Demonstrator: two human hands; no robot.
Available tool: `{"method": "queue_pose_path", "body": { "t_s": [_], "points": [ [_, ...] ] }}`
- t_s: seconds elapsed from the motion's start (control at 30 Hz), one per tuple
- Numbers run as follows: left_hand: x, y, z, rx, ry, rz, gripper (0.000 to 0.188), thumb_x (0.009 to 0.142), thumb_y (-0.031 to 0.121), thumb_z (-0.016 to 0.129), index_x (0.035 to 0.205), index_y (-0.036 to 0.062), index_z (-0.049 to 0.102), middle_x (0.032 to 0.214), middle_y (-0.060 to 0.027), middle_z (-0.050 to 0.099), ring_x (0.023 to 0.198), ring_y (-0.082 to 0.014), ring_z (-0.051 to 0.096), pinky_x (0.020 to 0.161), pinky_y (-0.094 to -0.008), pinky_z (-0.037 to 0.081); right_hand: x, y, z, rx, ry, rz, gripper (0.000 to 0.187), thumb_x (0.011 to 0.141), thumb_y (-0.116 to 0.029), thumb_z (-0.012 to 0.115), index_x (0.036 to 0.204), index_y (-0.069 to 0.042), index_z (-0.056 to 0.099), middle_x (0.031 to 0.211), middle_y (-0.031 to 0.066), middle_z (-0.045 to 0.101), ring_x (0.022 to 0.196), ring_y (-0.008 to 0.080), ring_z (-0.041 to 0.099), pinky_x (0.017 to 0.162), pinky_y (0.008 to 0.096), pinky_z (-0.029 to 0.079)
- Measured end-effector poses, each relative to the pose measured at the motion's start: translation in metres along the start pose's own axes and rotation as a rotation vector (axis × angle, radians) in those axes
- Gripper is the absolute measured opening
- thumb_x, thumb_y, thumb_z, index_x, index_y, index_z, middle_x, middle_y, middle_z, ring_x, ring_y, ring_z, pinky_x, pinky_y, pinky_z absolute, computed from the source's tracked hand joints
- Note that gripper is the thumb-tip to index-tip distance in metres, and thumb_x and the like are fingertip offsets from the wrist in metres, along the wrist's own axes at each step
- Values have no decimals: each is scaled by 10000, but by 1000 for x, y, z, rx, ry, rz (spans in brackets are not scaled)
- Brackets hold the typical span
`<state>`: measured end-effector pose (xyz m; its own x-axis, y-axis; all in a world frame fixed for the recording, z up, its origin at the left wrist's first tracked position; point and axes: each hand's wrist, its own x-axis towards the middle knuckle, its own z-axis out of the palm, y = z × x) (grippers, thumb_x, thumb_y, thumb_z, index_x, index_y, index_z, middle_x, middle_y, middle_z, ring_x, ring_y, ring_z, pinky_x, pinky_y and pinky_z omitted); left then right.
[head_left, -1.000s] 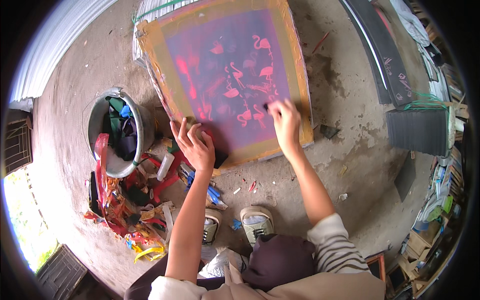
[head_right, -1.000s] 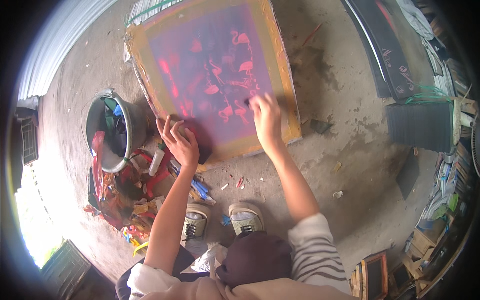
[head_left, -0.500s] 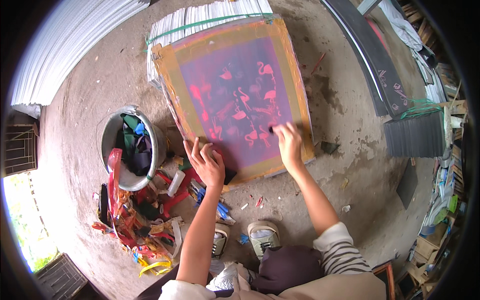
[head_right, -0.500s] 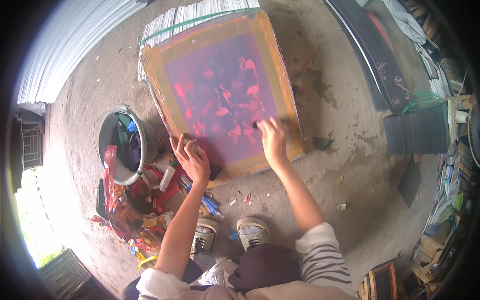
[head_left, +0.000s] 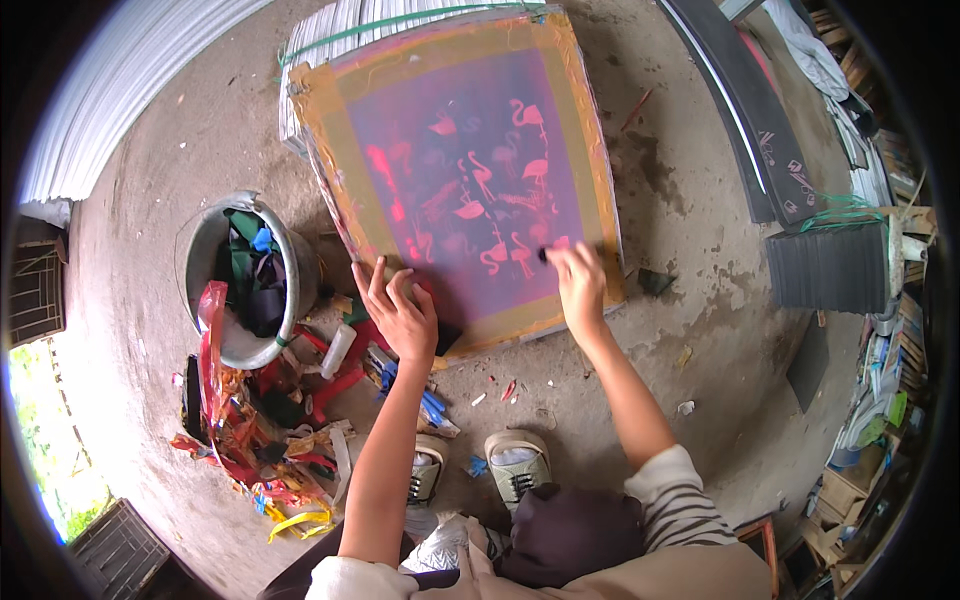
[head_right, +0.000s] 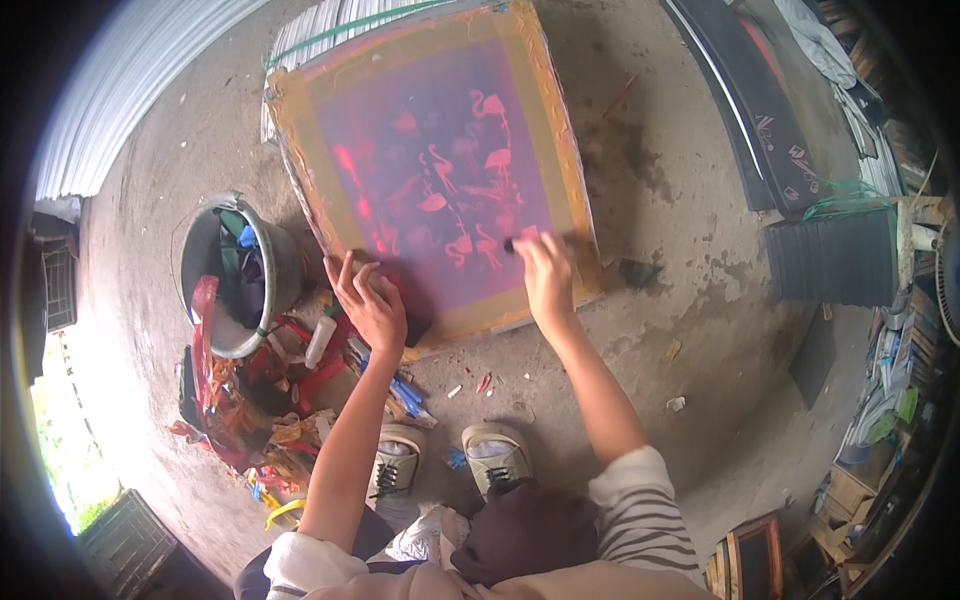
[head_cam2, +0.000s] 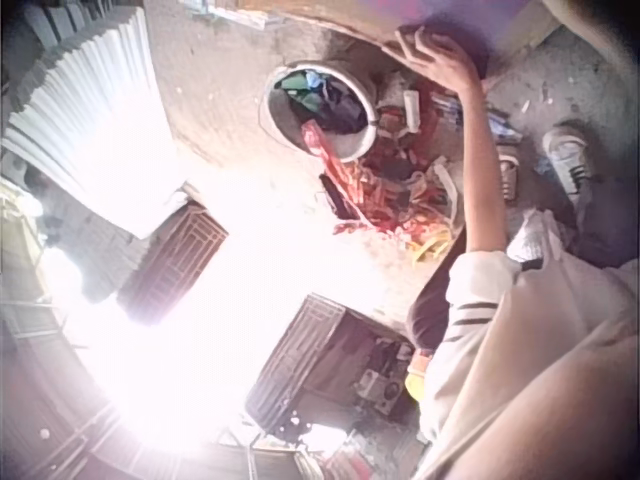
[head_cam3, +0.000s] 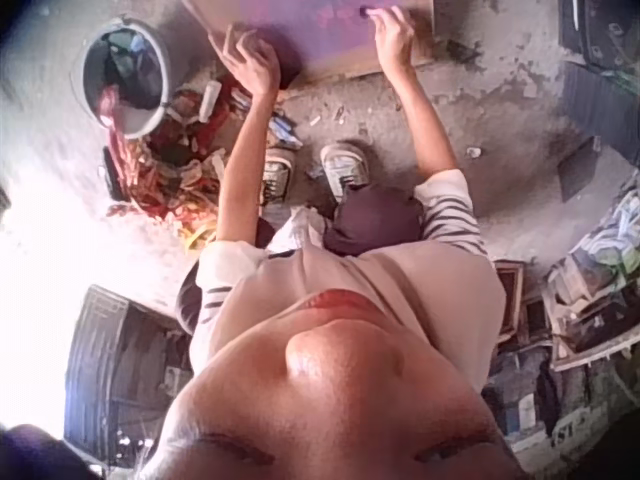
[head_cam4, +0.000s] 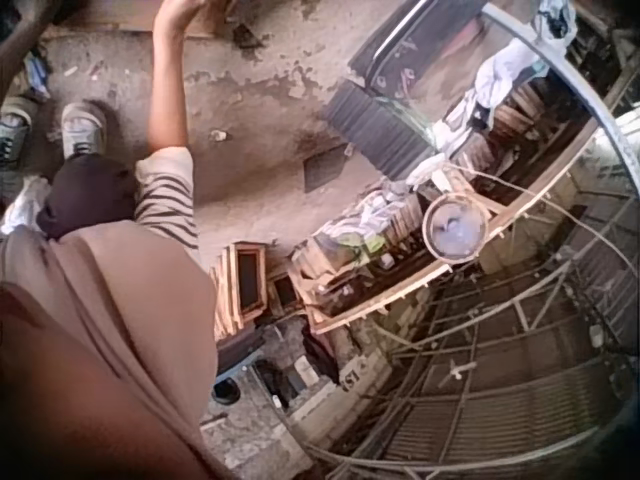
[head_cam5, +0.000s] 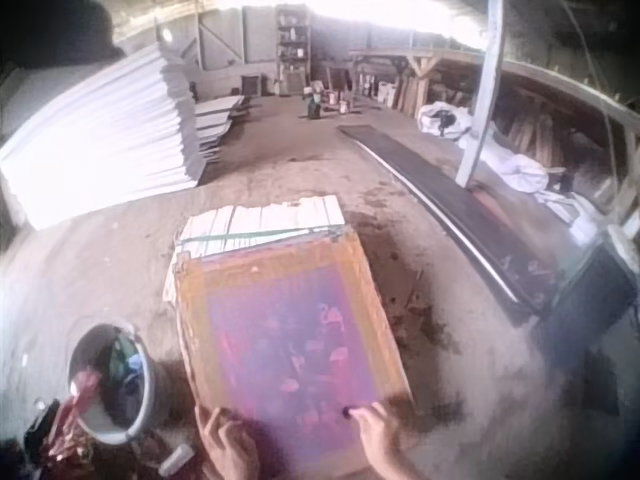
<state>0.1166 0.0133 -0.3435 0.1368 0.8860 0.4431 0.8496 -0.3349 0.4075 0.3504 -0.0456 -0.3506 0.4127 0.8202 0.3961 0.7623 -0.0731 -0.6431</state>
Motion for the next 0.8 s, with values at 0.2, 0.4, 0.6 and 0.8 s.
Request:
{"method": "queue_pose_path", "body": {
  "t_s": [0.2, 0.4, 0.6, 0.8],
  "points": [
    [5, 10, 6, -7, 23, 13, 275, 807, 45, 591, 1072, 89, 532, 1308, -139, 444, 1376, -438, 291, 1108, -524, 311, 143, -19, 34, 64, 132, -78, 24, 834, 2, 629, 845, -19, 627, 800, 122, 581, 764, 306, 601, 654, 391, 476],
    [11, 2, 1, -32, 19, 7, 291, 811, 33, 583, 1092, 78, 524, 1333, -139, 434, 1382, -425, 280, 1109, -518, 304, -20, -1, 2, 77, -87, 25, 105, 797, 89, 633, 848, -1, 652, 794, 103, 602, 741, 250, 627, 653, 365, 511],
    [5, 1, 1, -15, 22, -7, 277, 803, 26, 586, 1069, 85, 537, 1333, -142, 433, 1381, -429, 283, 1105, -524, 307, 10, -11, 5, 33, -61, -53, 108, 794, 85, 650, 836, -14, 664, 780, 90, 611, 756, 241, 631, 652, 348, 507],
    [5, -3, 4, -25, -15, 3, 282, 802, 62, 602, 1073, 114, 542, 1369, -130, 389, 1401, -427, 243, 1129, -542, 276, 115, -31, 34, 37, -72, 31, 41, 827, 25, 618, 836, -8, 639, 845, 138, 593, 844, 311, 600, 711, 391, 491]
  ]
}}
